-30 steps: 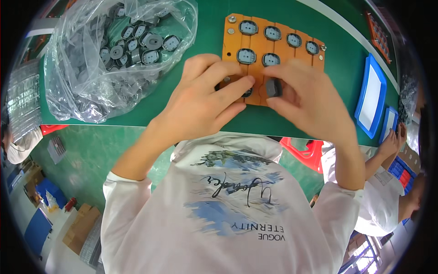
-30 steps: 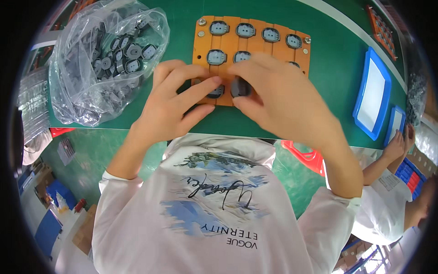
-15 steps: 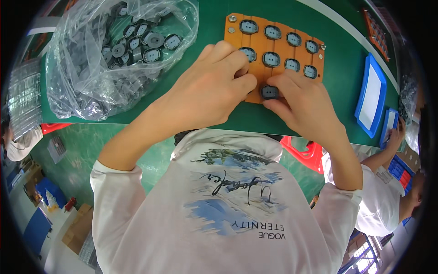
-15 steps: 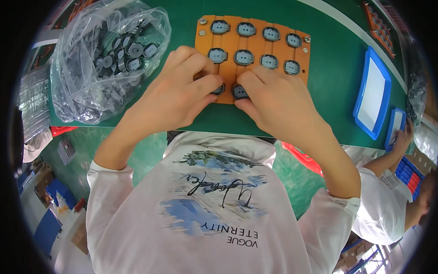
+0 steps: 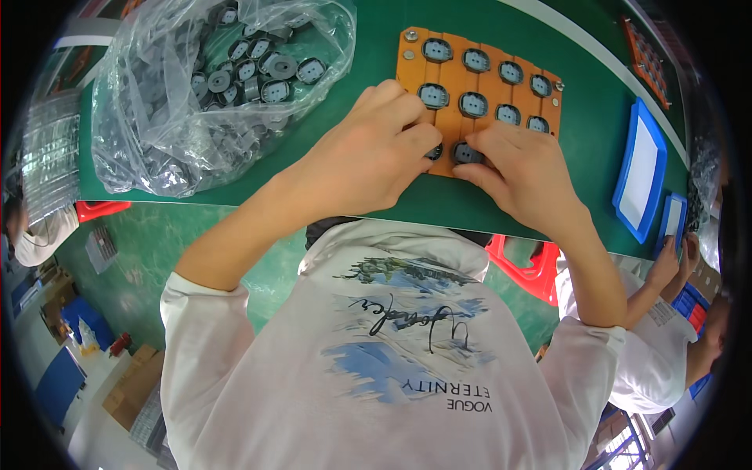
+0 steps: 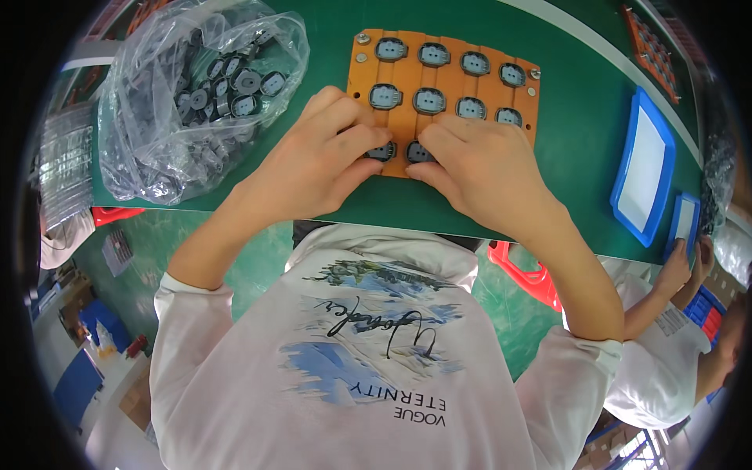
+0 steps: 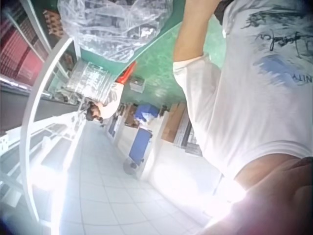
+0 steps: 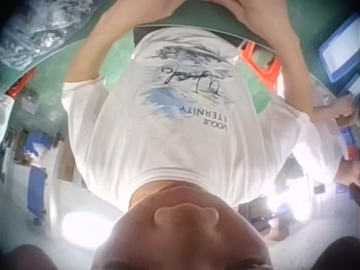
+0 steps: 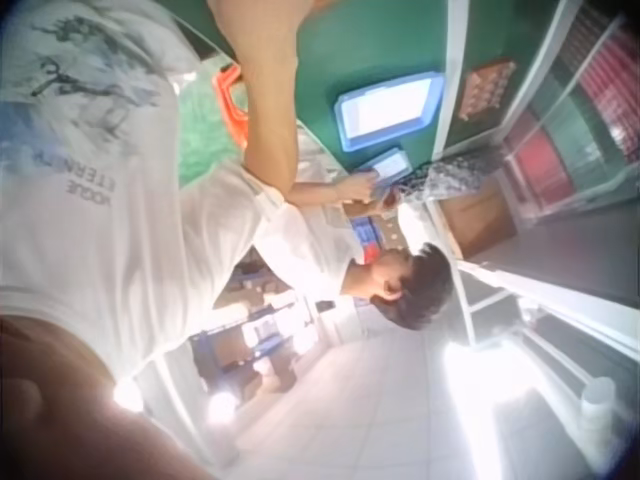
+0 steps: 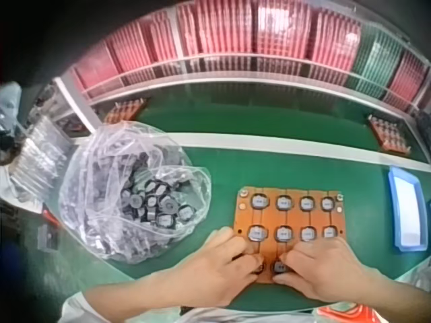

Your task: Organizing small plastic components from a bag into a structured tray.

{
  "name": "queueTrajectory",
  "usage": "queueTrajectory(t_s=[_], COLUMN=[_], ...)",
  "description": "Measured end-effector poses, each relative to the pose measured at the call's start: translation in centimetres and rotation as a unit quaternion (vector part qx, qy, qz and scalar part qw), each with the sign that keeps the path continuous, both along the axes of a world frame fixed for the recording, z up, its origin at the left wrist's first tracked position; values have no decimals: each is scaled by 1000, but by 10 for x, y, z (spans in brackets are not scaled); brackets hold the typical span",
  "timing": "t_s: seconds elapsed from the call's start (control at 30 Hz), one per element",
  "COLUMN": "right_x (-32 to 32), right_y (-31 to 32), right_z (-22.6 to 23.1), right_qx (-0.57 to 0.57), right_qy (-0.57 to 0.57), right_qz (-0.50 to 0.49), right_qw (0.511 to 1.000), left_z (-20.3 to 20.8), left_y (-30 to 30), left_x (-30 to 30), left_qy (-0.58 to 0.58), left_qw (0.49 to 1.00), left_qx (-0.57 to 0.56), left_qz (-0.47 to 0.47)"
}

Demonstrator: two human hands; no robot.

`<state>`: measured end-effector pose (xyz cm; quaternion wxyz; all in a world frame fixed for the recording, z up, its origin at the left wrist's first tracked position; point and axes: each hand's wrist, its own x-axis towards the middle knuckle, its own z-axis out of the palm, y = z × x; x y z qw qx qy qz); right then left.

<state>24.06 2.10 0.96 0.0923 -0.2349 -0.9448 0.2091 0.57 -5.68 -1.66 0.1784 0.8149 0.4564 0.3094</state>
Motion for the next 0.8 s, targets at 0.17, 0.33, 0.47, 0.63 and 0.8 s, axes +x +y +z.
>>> queueTrajectory(t_s=[0.17,0.33,0.47,0.63,0.8], right_x=[-11,-12,16,11,12], right_y=[2,7,-1,-37,-65], right_z=[20,18,-14,-2,-19], right_qx=[36,58,98,105,94], right_qy=[-57,-126,7,10,-52], right_qz=[29,62,36,-26,-62], right_qw=[997,988,994,994,992], left_z=[1,18,35,19,29], left_y=[3,-9,-1,10,20], left_x=[-5,-16,-62,-83,-80], left_qy=[-15,-1,74,183,168], left_qw=[1000,998,973,955,952], left_qx=[-1,0,38,45,38], left_qz=[5,59,217,229,253])
